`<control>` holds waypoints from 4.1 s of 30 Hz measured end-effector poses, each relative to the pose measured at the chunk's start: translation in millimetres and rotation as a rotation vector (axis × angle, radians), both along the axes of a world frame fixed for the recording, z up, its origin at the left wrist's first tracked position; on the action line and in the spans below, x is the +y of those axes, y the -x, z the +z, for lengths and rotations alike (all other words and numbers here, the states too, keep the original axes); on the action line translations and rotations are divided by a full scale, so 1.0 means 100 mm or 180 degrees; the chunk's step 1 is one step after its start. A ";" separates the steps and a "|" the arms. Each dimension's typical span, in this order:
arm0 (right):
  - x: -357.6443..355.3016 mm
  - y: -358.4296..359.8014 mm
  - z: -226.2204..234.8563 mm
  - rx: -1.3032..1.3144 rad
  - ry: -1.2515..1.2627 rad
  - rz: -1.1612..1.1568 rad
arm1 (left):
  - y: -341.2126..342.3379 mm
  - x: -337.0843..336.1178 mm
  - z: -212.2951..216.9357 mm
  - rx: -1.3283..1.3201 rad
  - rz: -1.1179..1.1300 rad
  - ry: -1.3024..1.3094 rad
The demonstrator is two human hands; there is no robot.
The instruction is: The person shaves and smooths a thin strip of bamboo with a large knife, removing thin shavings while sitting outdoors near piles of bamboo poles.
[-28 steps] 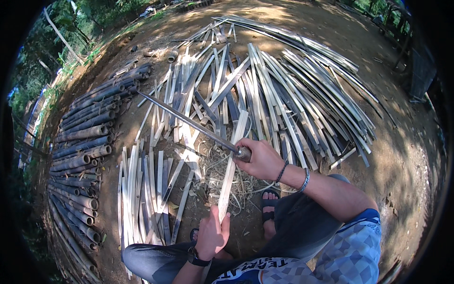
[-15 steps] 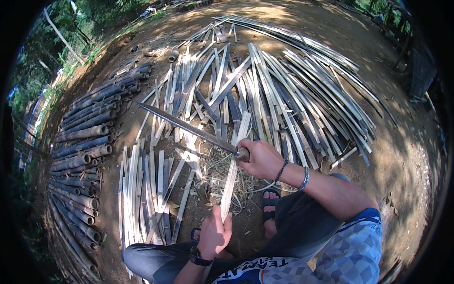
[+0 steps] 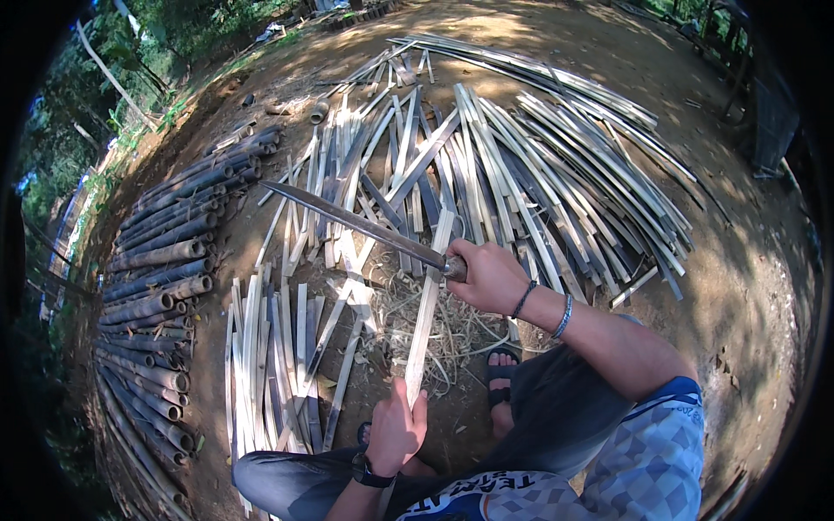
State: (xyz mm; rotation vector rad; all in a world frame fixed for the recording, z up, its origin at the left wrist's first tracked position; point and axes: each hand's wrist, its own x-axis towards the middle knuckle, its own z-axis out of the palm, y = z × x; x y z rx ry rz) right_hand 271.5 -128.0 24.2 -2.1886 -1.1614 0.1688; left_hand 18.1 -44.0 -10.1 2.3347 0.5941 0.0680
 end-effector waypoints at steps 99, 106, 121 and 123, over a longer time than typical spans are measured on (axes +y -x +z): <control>-0.10 0.09 0.13 -0.0635 0.1492 0.0713 | 0.11 0.30 -0.22 -0.0412 0.0995 0.2634; -0.13 -0.02 0.02 -0.0169 0.1063 0.0343 | 0.09 0.33 -0.26 -0.0453 0.0935 0.2439; -0.14 0.26 0.10 -0.0707 0.1039 0.0990 | 0.14 0.46 -0.16 -0.0613 0.0804 0.3605; -0.13 0.23 0.08 -0.0858 0.0921 0.1167 | 0.14 0.46 -0.17 -0.0641 0.0746 0.3621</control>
